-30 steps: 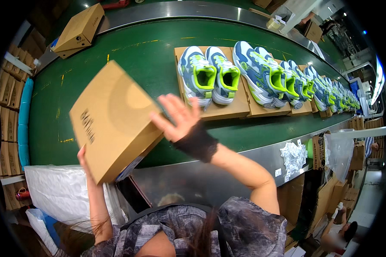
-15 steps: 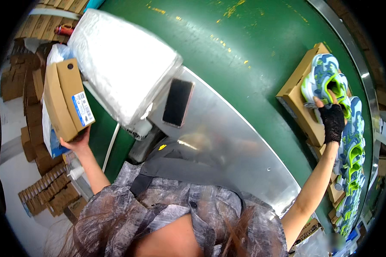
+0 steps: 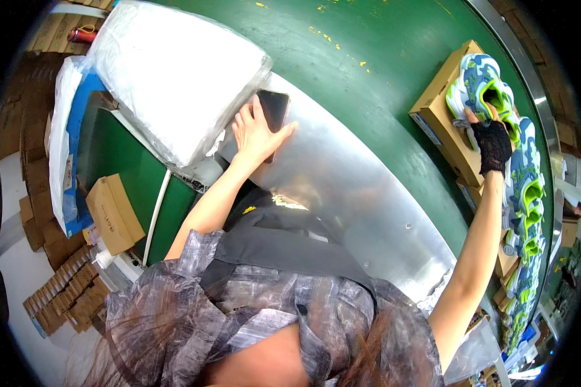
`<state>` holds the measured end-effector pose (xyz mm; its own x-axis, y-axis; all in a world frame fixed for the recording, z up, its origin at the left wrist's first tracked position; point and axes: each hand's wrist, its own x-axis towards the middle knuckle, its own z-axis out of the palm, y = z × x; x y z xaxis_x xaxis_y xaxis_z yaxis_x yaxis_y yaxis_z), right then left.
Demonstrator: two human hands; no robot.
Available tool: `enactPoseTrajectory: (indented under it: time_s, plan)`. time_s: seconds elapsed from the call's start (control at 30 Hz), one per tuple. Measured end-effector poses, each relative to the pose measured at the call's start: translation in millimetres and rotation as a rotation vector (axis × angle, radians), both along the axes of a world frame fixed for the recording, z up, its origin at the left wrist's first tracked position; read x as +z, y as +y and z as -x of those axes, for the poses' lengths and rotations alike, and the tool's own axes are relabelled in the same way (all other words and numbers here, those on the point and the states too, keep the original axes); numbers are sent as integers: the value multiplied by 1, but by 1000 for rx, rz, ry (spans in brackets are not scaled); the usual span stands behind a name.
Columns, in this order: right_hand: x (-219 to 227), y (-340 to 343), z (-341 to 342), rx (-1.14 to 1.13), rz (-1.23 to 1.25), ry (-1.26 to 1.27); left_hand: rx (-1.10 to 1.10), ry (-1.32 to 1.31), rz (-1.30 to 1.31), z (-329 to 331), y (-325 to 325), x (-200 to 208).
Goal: The person repeatedly places pairs of blue and green sneakers into cardboard boxes, covers them with white tissue paper, closes the boxes, and moves them along a green conveyor belt. The process is repeated for multiple pairs in a warehouse setting.
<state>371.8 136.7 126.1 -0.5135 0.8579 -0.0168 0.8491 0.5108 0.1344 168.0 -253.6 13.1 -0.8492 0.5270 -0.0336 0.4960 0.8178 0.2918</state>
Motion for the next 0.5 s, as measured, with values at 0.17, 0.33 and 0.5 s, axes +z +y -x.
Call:
enactPoseTrajectory:
  time_s: [0.17,0.33,0.5]
  plan:
    - [8,2,-5,-37,37,-26,-66,118,-90,2,8,-27]
    - [3,-2,-2,-51,16,-29,-29,122,-98,-5,3,-28]
    - [-4,2,-9,48,-62,134,22,43,-137,-9,4,-10]
